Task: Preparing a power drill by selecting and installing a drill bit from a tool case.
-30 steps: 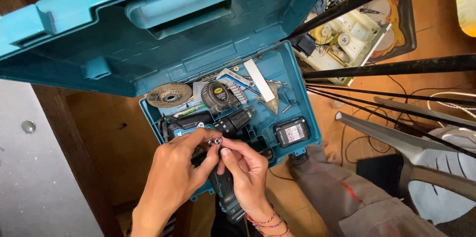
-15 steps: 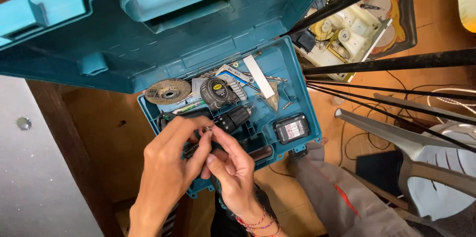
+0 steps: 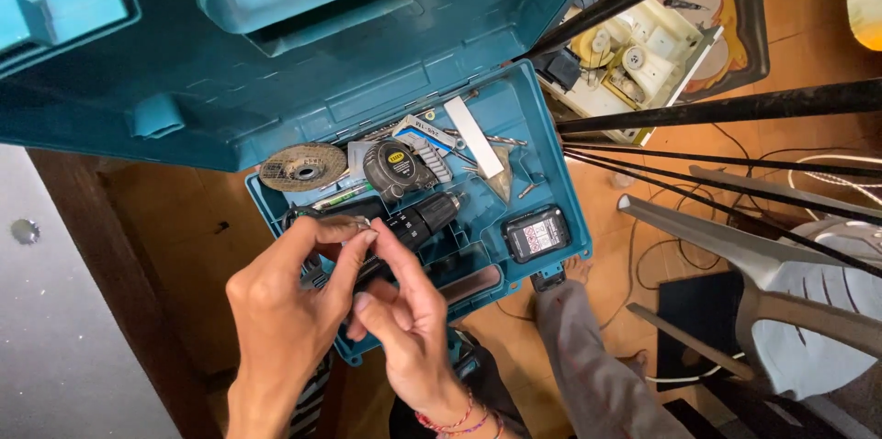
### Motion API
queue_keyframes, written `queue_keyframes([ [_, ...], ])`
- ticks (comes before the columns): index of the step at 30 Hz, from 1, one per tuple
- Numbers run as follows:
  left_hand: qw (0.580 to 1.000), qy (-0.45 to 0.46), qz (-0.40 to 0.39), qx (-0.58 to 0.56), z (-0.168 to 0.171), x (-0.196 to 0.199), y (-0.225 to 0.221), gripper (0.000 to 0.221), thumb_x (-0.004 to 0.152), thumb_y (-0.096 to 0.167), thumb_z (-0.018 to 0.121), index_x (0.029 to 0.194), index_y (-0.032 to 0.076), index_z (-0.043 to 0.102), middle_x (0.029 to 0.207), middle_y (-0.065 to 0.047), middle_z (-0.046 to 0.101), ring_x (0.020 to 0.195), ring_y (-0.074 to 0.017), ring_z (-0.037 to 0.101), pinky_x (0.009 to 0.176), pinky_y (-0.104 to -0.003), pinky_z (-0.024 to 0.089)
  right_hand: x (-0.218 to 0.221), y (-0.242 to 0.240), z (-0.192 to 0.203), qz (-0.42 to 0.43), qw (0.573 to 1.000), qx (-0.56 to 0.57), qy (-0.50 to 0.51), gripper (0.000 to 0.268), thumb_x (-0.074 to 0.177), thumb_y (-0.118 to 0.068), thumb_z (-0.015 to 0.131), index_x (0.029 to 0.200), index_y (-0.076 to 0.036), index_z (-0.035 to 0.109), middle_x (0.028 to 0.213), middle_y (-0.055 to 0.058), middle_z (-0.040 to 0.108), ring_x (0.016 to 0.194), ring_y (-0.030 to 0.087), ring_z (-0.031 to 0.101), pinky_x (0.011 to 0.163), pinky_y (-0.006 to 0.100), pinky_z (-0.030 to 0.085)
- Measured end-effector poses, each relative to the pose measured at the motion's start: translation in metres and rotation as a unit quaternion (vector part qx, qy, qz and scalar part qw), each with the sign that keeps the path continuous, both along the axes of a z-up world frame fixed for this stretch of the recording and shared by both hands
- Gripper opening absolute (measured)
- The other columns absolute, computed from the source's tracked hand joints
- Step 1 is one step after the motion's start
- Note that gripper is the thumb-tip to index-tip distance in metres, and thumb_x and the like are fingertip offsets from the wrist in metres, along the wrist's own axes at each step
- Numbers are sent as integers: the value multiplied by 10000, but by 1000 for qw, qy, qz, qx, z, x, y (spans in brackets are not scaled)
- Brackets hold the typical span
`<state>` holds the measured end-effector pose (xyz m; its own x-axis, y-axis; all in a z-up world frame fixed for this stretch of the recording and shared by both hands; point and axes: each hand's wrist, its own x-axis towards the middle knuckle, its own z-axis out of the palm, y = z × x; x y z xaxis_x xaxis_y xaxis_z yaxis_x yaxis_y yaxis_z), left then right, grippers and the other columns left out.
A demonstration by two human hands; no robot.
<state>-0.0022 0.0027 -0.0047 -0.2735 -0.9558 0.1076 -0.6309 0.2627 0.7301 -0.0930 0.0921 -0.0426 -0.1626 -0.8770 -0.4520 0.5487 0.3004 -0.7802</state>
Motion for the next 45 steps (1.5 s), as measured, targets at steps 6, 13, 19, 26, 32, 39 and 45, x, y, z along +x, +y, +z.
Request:
queue_keyframes([
  [6, 999, -33, 27, 28, 1, -2, 1, 122, 951, 135, 775, 875, 112, 684, 819, 55, 728, 646, -59, 659, 594, -218, 478, 13, -6, 10, -28, 998, -29, -43, 726, 975, -103, 567, 1626, -85, 248, 1626, 210, 415, 793, 141, 592, 617, 279, 478],
  [13, 999, -38, 14, 17, -9, 1, 2, 119, 949, 147, 774, 866, 125, 691, 742, 54, 678, 600, -63, 626, 586, -235, 462, -3, -6, -2, 7, 999, 1, 39, 707, 912, 28, 531, 1585, -68, 338, 1558, 190, 503, 677, 111, 570, 638, 266, 550],
  [19, 992, -37, -78, 88, -18, 4, 3, 106, 933, 108, 715, 1024, 87, 664, 925, -56, 753, 762, -230, 710, 685, -375, 552, -27, -5, -29, 24, 996, 9, 91, 565, 932, -79, 659, 1476, -15, 519, 1314, 183, 665, 779, 143, 662, 630, 261, 592],
  [26, 992, -18, -111, 60, -18, 7, 6, 183, 945, 101, 733, 1076, 87, 605, 944, -24, 734, 863, -182, 699, 680, -341, 575, -34, -10, -28, -13, 994, -12, 108, 260, 986, -88, 639, 1210, 44, 644, 886, 110, 688, 636, 174, 600, 632, 305, 549],
  [32, 993, -33, -114, 27, -20, 10, 5, 152, 964, 95, 723, 1065, 93, 609, 930, 12, 725, 803, -186, 646, 609, -338, 533, -28, -6, -34, -21, 986, -17, 166, 288, 971, -118, 672, 1215, 34, 685, 800, 105, 691, 634, 156, 622, 628, 288, 573],
  [39, 989, -81, -124, 17, -23, 13, 5, 135, 973, 68, 672, 1070, 123, 598, 886, 17, 728, 695, -247, 573, 526, -380, 476, -32, -8, -30, -13, 986, -8, 169, 283, 950, -149, 706, 1165, 36, 698, 907, 109, 725, 631, 141, 600, 591, 289, 556],
  [45, 974, -171, -127, 78, -32, 15, 5, 143, 980, 154, 665, 1116, 152, 621, 841, -28, 686, 767, -260, 645, 469, -439, 516, -61, -1, -43, -64, 976, 64, 197, 194, 868, -100, 780, 1021, -2, 710, 1006, 98, 726, 582, 170, 634, 576, 299, 565],
])
